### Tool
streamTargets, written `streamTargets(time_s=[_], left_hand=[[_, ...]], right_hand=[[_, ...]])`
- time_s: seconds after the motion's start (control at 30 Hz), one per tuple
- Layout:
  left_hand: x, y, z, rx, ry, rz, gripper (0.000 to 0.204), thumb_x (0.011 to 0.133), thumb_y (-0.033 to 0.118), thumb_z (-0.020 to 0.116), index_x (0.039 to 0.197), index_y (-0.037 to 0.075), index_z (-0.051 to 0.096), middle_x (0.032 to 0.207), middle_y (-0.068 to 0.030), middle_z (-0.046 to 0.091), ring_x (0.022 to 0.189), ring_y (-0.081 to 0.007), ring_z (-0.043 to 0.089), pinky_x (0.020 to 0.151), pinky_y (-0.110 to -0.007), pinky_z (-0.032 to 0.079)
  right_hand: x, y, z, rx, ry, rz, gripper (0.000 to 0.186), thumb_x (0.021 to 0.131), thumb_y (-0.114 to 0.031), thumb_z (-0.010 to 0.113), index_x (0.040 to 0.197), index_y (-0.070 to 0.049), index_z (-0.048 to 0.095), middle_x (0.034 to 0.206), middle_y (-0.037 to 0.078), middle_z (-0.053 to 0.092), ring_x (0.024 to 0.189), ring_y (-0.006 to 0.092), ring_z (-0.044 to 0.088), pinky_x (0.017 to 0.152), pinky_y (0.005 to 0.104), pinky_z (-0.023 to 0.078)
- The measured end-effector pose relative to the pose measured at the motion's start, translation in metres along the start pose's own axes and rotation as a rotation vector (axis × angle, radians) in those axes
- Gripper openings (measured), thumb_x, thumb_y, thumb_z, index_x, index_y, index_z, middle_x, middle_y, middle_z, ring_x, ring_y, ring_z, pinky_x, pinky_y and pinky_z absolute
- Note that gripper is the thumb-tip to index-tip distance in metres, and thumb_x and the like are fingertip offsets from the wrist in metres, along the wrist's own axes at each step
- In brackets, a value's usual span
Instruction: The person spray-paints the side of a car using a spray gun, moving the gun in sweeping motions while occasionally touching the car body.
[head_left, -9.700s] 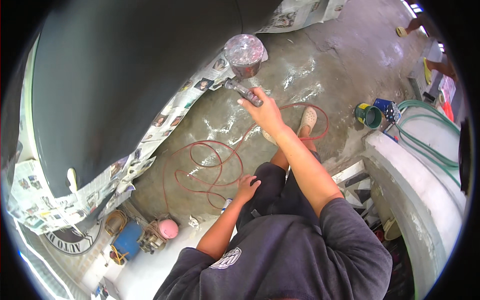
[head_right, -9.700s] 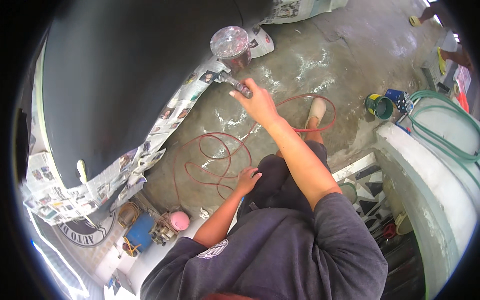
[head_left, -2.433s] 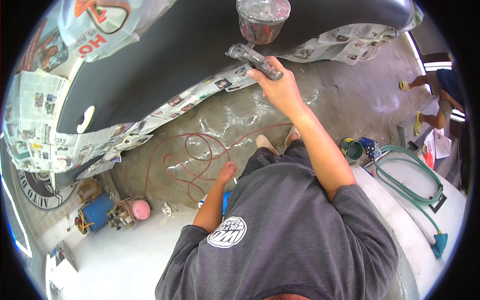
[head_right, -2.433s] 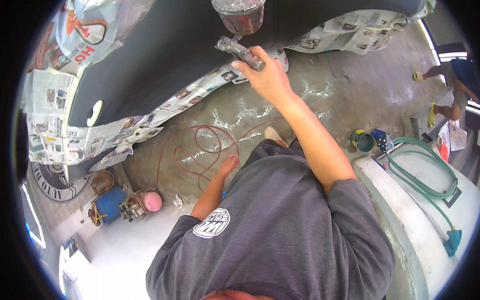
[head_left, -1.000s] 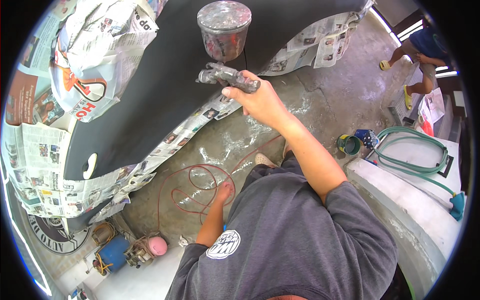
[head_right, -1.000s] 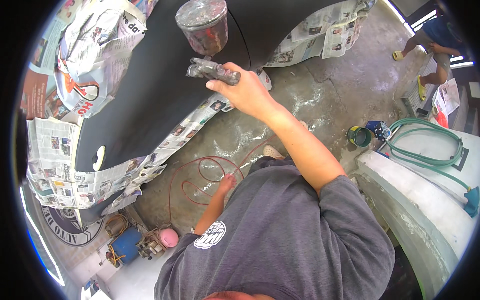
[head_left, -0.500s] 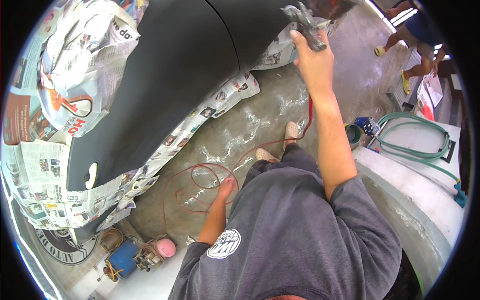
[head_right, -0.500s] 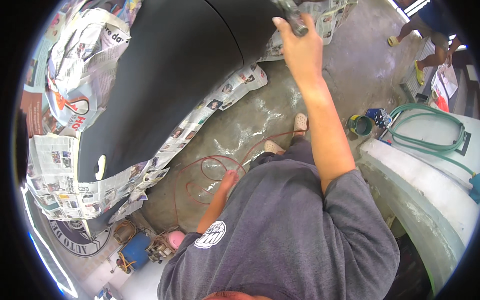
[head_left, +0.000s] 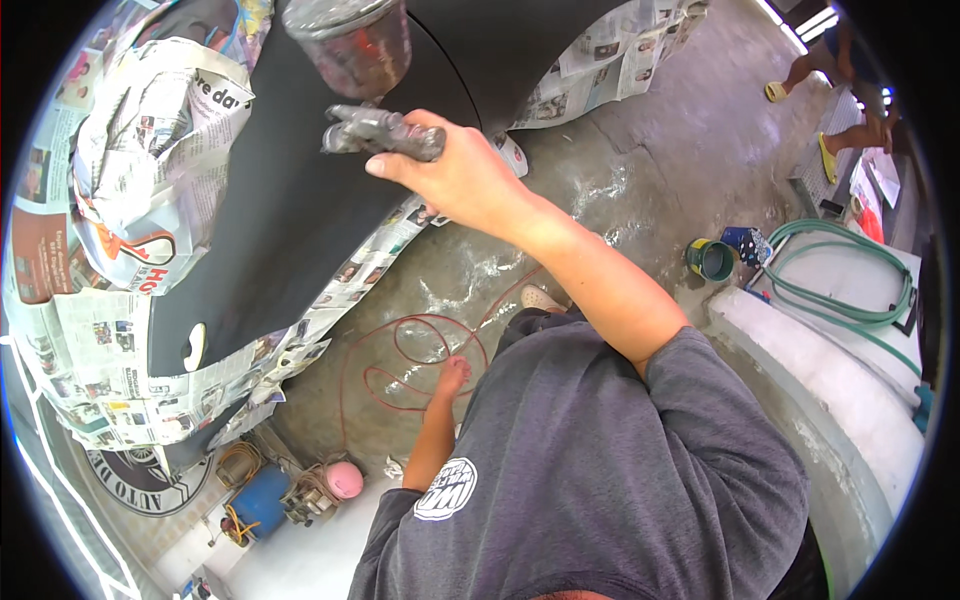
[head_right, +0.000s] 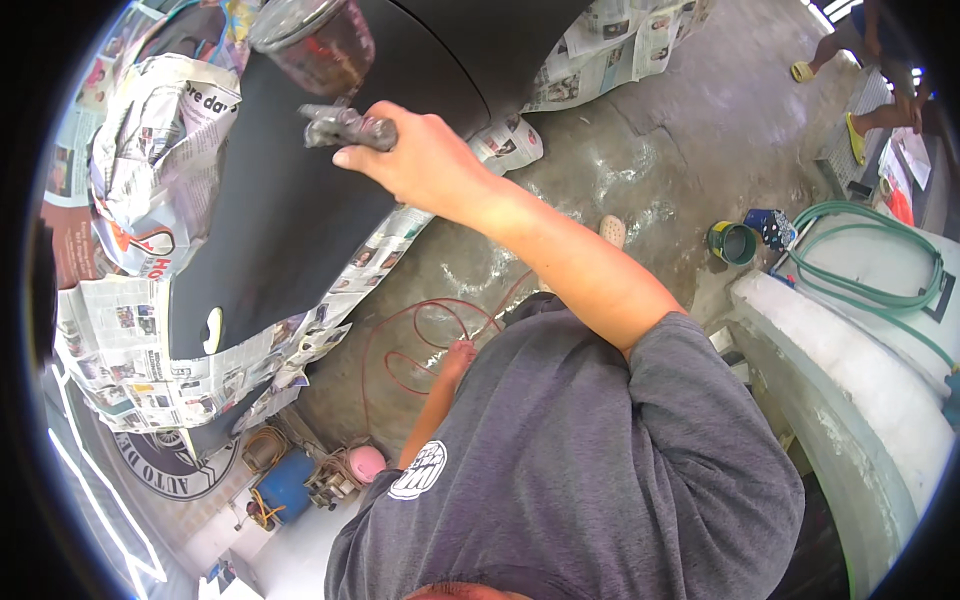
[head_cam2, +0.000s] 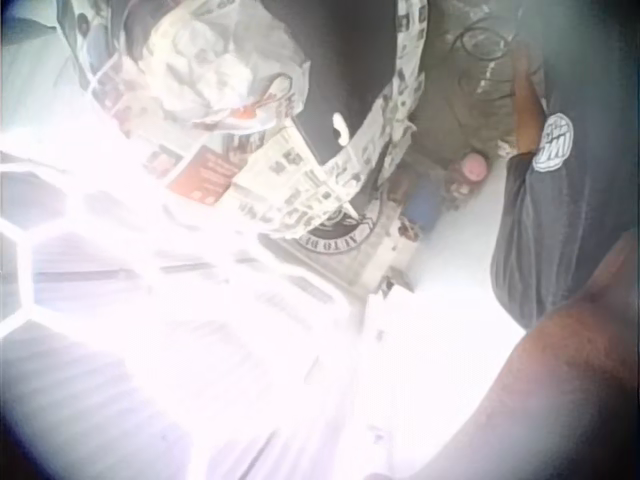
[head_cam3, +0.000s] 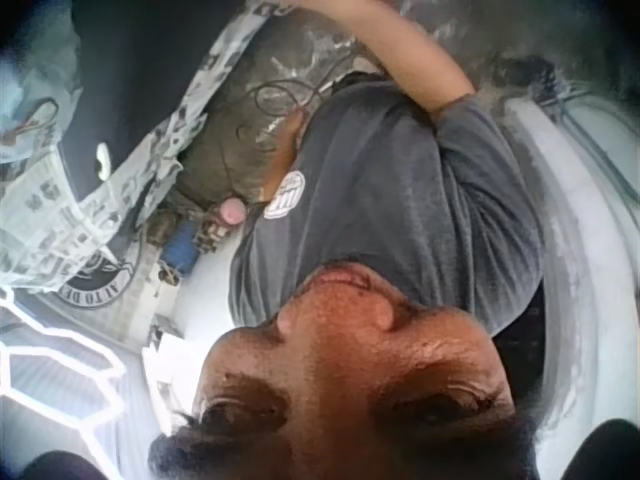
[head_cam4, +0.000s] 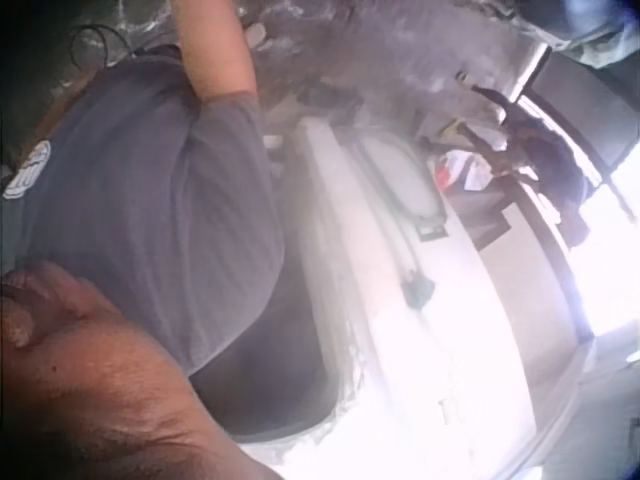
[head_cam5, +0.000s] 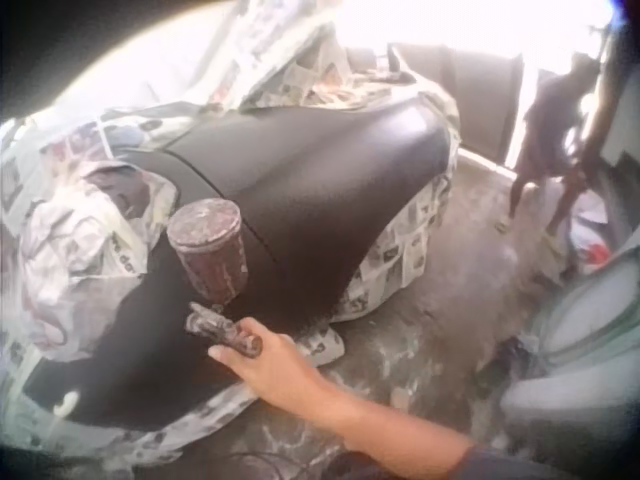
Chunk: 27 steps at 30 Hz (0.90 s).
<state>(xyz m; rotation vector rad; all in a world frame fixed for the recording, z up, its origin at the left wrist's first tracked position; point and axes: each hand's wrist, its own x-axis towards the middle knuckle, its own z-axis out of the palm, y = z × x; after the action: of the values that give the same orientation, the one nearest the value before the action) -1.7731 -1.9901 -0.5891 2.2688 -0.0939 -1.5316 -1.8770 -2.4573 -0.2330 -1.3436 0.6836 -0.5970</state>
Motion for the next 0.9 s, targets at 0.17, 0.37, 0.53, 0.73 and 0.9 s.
streamTargets(time_s=[0.17,0.37,0.53,0.73,0.9], left_hand=[[-0.001,0.021,0.033,-0.02,0.014,0.036,0.025,0.099,0.022,0.051,0.118,0.008,0.061,0.099,-0.009,0.07,0.081,-0.0179,0.067,0.065,-0.035,0.053],[0.011,0.047,0.064,0.235,0.058,0.228,0.035,0.096,0.024,0.058,0.121,0.001,0.063,0.101,-0.014,0.07,0.09,-0.0245,0.069,0.075,-0.037,0.053],[0.037,0.016,0.042,0.229,0.149,0.315,0.04,0.095,0.026,0.061,0.124,-0.002,0.062,0.104,-0.0159,0.069,0.095,-0.0265,0.07,0.082,-0.038,0.054],[0.006,0.042,-0.017,0.138,0.047,0.231,0.039,0.097,0.028,0.058,0.124,0.001,0.062,0.105,-0.0145,0.069,0.093,-0.0241,0.068,0.082,-0.04,0.053],[0.04,-0.019,-0.072,0.176,0.001,0.249,0.036,0.098,0.029,0.057,0.12,0.001,0.064,0.103,-0.0138,0.07,0.091,-0.0238,0.066,0.082,-0.039,0.053]], right_hand=[[0.007,-0.002,-0.038,-0.221,0.333,-0.174,0.048,0.089,-0.044,0.078,0.111,-0.005,0.06,0.072,0.017,0.066,0.067,0.0314,0.066,0.067,0.0419,0.052],[-0.003,-0.029,-0.085,-0.041,0.446,-0.12,0.045,0.091,-0.042,0.076,0.11,-0.004,0.064,0.07,0.005,0.064,0.051,0.0109,0.057,0.051,0.0286,0.047],[0.019,-0.055,-0.042,0.152,0.25,-0.161,0.043,0.098,-0.046,0.067,0.107,-0.004,0.069,0.086,0.003,0.07,0.05,0.0061,0.058,0.045,0.023,0.045],[0.047,-0.072,0.0,0.159,0.281,-0.203,0.044,0.095,-0.043,0.069,0.116,-0.004,0.064,0.085,0.005,0.066,0.053,0.0104,0.06,0.051,0.0275,0.052],[0.054,-0.08,0.034,0.167,0.311,-0.231,0.044,0.094,-0.042,0.07,0.115,-0.004,0.063,0.082,0.005,0.065,0.054,0.0113,0.06,0.051,0.0284,0.051]])
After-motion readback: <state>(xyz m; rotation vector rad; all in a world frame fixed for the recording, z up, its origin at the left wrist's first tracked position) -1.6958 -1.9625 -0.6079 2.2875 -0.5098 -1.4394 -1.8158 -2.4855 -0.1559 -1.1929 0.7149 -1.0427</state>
